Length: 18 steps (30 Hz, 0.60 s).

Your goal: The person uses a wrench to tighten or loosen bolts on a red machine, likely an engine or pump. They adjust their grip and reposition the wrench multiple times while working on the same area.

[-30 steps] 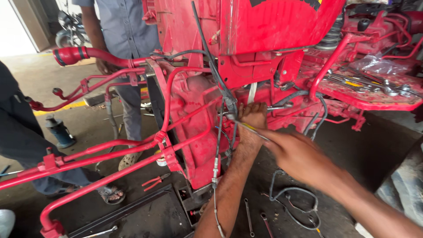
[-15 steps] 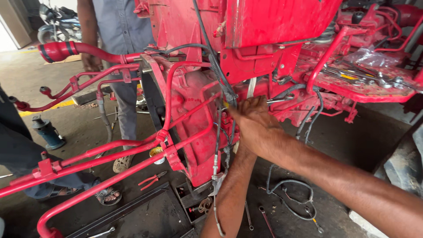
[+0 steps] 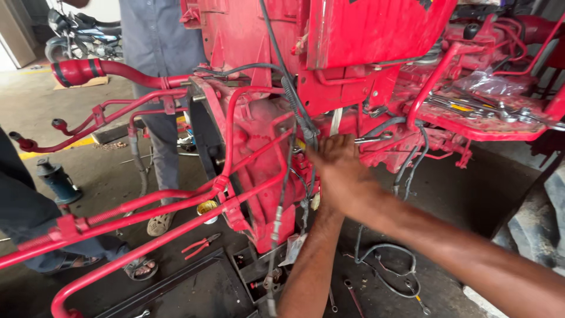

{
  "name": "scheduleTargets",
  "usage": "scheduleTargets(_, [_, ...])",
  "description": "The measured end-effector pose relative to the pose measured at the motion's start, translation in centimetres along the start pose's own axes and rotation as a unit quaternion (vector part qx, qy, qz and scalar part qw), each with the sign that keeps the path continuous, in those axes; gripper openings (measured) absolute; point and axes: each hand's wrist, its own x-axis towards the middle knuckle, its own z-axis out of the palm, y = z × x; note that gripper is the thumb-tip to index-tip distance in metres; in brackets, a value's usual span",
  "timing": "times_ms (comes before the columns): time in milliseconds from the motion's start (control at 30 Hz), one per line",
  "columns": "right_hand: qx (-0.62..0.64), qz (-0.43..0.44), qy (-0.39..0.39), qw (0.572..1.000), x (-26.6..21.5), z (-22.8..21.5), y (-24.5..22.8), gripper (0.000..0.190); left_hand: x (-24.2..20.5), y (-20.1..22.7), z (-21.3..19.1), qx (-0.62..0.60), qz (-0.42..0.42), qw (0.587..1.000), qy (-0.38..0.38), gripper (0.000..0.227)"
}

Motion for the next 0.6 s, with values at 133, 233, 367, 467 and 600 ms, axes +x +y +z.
scheduleTargets(133, [0.059,-0.008,-0.068,0.996,-0.1,0.2,0.2,0.05,0.4,-0.3,0.8,0.022,0.005,1.0,-0.014,0.016])
scheduleTargets(233, [0.045,-0.02,0.08,0.996,-0.3,0.5,0.2,0.06,0.9,-0.4,0.7,0.037,0.008,0.999,-0.009,0.015])
scheduleTargets(367, [0.036,-0.023,0.033,0.999,-0.3,0.5,0.5,0.052,0.4,-0.3,-0.2,0.007,0.0,0.999,-0.038,0.016])
scheduleTargets(467, [0.079,0.02,-0.069,0.994,-0.7,0.5,0.8,0.064,0.0,0.0,-0.1,0.05,0.008,0.998,-0.049,0.018])
scheduleTargets(600, [0.046,0.022,-0.083,0.995,-0.6,1.1,0.7,0.052,0.0,-0.4,0.5,0.083,0.016,0.996,-0.032,0.02])
